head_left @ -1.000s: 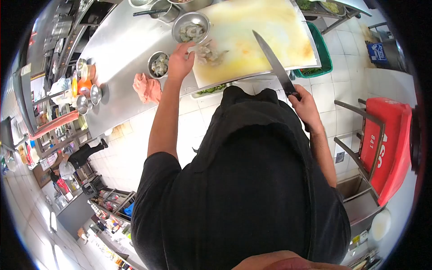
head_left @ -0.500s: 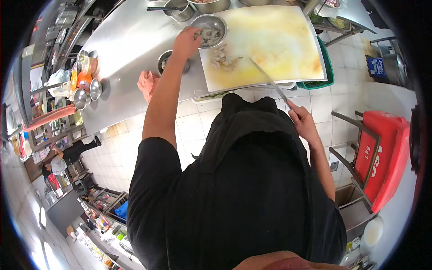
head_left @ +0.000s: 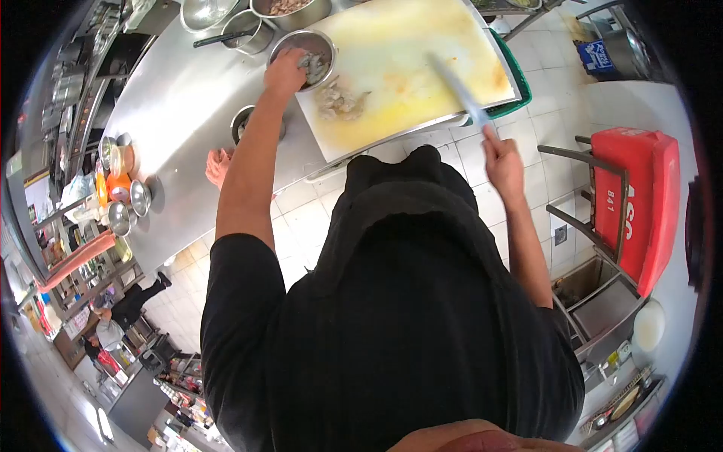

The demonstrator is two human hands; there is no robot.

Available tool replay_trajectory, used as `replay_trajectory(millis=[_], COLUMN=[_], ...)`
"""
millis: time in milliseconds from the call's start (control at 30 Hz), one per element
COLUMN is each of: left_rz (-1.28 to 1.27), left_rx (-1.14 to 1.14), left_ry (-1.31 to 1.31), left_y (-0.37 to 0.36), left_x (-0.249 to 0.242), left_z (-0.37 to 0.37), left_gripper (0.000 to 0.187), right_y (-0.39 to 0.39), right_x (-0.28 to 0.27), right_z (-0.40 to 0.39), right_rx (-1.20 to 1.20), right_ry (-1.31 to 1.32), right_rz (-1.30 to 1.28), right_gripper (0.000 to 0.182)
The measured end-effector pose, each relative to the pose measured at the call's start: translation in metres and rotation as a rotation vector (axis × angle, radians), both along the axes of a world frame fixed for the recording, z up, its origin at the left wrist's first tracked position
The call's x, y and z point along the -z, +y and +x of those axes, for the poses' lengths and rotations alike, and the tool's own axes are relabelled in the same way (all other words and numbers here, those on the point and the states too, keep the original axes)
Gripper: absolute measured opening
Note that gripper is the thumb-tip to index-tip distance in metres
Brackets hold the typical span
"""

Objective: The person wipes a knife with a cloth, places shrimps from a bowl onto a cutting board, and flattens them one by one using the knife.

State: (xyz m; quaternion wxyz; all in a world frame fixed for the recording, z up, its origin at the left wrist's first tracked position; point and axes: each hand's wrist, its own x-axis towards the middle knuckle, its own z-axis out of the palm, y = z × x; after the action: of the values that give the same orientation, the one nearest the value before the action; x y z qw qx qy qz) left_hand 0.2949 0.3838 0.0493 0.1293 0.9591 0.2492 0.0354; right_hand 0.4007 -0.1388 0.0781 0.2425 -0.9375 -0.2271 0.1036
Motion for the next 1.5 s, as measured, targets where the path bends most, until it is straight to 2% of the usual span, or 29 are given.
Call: replay_trajectory(millis=[67,133,200,300,367,500,533,600,700,767,867,1000,1067,1200,1233,1367,1433,1467,1500], left_rz=[-0.036,-0.065,-0.089,-0.074,-0.105,-0.161,-0.177,-0.222,-0.263,-0.256,-0.322,-0.258,-0.192,-0.136,-0.145,-0.148,-0.145,-0.147,-0.148], left_rx=[-0.038,-0.057,-0.056,-0.037,-0.051,-0.097,-0.102,-0.132,-0.124,-0.07,0.04,0.03,0.09,0.206,0.222,0.293,0.343,0.373,0.401], left_ry=[0.026,0.038,0.032,0.035,-0.025,-0.299,-0.372,-0.467,-0.517,-0.55,-0.57,-0.419,-0.381,-0.219,-0.191,-0.126,-0.113,-0.103,-0.093], left_y=[0.001,0.009,0.021,0.018,0.01,-0.001,-0.006,-0.022,-0.043,-0.058,-0.075,-0.125,-0.142,-0.183,-0.191,-0.206,-0.206,-0.206,-0.206], left_x=[0.002,0.013,0.028,0.018,0.002,-0.015,-0.021,-0.036,-0.051,-0.055,-0.044,-0.05,-0.037,-0.015,-0.01,-0.005,-0.006,-0.007,-0.01], left_z=[0.006,0.008,0.008,0.006,0.003,0.0,-0.002,0.0,0.004,0.012,0.029,0.055,0.067,0.083,0.086,0.089,0.087,0.087,0.086], left_gripper=[0.041,0.039,0.036,0.032,0.03,0.026,0.025,0.023,0.022,0.022,0.022,0.018,0.018,0.019,0.02,0.026,0.032,0.035,0.039], right_y=[0.009,0.026,0.032,0.024,0.018,0.024,0.033,0.046,0.033,0.021,-0.006,-0.031,-0.043,-0.058,-0.064,-0.083,-0.112,-0.123,-0.144], right_x=[-0.011,-0.025,-0.018,0.013,0.006,0.001,-0.009,-0.011,0.017,0.012,0.025,0.015,0.028,0.014,0.026,0.105,0.194,0.217,0.299], right_z=[-0.033,-0.055,-0.044,0.003,0.027,-0.003,-0.018,-0.026,0.007,0.044,0.097,0.146,0.172,0.192,0.201,0.215,0.212,0.197,0.187], right_rx=[-0.155,-0.173,-0.098,0.06,0.163,-0.029,-0.096,-0.102,-0.013,0.062,0.172,0.259,0.354,0.391,0.378,0.467,0.35,0.559,0.993], right_ry=[0.069,0.154,0.138,0.002,-0.093,0.015,0.054,0.104,0.028,-0.018,-0.117,-0.126,0.171,0.768,0.846,0.97,1.175,1.211,1.335], right_rz=[0.011,0.0,-0.017,0.005,-0.018,-0.053,0.008,-0.007,-0.006,-0.043,-0.077,-0.063,0.249,0.809,0.862,1.036,1.075,0.871,0.833], right_gripper=[0.033,0.034,0.033,0.033,0.033,0.034,0.035,0.036,0.035,0.035,0.035,0.039,0.042,0.049,0.057,0.05,0.019,0.015,0.019])
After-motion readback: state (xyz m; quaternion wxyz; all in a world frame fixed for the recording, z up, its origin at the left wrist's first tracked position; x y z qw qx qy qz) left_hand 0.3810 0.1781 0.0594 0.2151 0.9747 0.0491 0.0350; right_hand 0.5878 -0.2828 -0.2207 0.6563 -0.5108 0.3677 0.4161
